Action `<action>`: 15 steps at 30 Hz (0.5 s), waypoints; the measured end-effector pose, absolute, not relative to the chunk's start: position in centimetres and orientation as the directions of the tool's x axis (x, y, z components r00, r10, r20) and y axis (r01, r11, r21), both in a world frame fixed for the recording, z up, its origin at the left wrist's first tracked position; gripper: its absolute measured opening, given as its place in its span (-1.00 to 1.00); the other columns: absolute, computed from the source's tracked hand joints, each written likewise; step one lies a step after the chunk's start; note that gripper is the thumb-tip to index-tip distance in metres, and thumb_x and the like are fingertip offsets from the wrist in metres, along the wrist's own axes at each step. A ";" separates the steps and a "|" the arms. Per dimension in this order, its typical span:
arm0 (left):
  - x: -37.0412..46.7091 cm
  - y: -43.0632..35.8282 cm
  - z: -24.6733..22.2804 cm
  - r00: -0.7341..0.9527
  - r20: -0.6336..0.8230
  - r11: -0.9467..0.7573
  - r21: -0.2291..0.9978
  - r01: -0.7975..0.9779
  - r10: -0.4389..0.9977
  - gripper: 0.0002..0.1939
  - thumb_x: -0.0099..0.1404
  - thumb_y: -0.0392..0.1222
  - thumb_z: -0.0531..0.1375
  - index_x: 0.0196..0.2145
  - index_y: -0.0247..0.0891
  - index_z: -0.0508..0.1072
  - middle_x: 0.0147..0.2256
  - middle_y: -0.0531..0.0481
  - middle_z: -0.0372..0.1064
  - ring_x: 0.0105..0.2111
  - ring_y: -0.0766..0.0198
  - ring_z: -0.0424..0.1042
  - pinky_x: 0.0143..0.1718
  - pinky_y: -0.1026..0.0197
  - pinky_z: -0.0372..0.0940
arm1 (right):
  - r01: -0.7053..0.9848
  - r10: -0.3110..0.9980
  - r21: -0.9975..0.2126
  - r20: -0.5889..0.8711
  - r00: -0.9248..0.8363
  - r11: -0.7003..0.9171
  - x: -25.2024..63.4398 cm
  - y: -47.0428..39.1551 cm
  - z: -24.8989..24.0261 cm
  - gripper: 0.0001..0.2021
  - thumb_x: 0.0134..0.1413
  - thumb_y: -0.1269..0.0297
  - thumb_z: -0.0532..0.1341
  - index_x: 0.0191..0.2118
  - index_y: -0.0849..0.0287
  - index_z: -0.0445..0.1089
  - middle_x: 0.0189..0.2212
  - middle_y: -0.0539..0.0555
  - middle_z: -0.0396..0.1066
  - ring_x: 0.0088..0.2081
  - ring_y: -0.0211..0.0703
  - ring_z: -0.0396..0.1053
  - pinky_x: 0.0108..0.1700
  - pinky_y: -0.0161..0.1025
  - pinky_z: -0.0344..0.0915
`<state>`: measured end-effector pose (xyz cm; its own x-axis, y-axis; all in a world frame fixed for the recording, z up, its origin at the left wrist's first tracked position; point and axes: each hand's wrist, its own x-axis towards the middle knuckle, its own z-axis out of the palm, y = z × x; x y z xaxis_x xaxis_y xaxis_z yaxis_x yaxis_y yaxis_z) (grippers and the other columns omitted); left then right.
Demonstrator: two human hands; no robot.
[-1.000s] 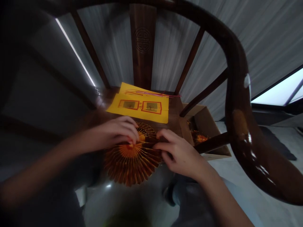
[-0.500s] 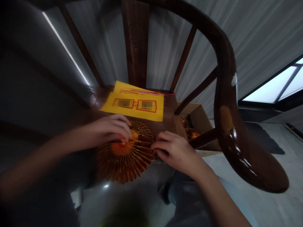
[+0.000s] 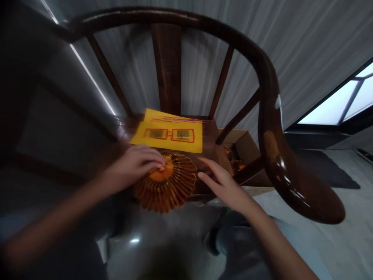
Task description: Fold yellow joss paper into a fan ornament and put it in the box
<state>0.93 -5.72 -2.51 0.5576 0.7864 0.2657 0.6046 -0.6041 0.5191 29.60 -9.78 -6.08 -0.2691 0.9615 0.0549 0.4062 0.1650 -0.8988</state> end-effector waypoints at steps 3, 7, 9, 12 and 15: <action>1.8 -6.1 -2.3 0.402 0.296 -0.499 0.529 0.686 0.867 -0.87 0.30 -0.15 0.22 -0.29 -0.14 0.60 -0.22 0.02 0.57 -0.21 0.15 0.41 -0.06 0.06 0.20 | 0.095 0.975 -0.981 -0.182 -0.126 -0.171 27.3 -9.9 -7.6 -0.54 0.16 -0.03 0.21 0.13 0.01 0.35 0.08 0.09 0.39 -0.01 -0.04 0.43 -0.14 -0.15 0.48; 3.6 -7.1 -1.8 0.369 0.317 -0.485 0.500 0.718 0.874 -0.85 0.31 -0.15 0.21 -0.27 -0.14 0.60 -0.22 -0.01 0.55 -0.16 0.08 0.33 -0.01 -0.04 0.17 | -0.363 0.959 -0.888 -0.272 -0.084 -0.283 23.4 -10.5 -9.0 -0.61 0.15 -0.02 0.19 0.05 0.00 0.42 0.11 -0.01 0.40 0.15 -0.03 0.31 -0.03 -0.13 0.44; 4.0 -7.6 -1.7 0.393 0.322 -0.508 0.509 0.695 0.861 -0.84 0.32 -0.15 0.20 -0.28 -0.13 0.61 -0.19 0.01 0.53 -0.11 0.06 0.30 0.04 -0.09 0.14 | -0.493 0.963 -0.834 -0.268 -0.032 -0.248 22.1 -10.7 -9.4 -0.62 0.11 0.02 0.23 0.01 0.02 0.44 0.08 -0.02 0.43 0.14 -0.06 0.33 0.06 -0.12 0.38; 3.3 -7.8 -2.1 0.401 0.372 -0.547 0.552 0.630 0.837 -0.82 0.32 -0.13 0.19 -0.26 -0.10 0.61 0.00 0.01 0.43 0.09 0.03 0.22 0.17 -0.13 0.06 | -0.557 0.986 -0.822 -0.166 0.037 -0.117 21.2 -10.7 -9.9 -0.65 0.07 0.08 0.27 -0.04 0.09 0.47 0.06 -0.01 0.45 0.16 -0.08 0.31 0.21 -0.12 0.23; 1.5 -7.9 -3.7 0.284 0.409 -0.497 0.701 0.511 0.867 -0.77 0.34 -0.10 0.16 -0.12 -0.07 0.57 0.17 0.00 0.26 0.23 0.06 0.11 0.29 -0.10 -0.09 | -0.563 0.985 -0.822 -0.152 0.076 -0.084 20.9 -10.6 -10.4 -0.65 0.04 0.09 0.30 -0.06 0.11 0.48 0.05 -0.02 0.46 0.20 -0.07 0.27 0.26 -0.09 0.17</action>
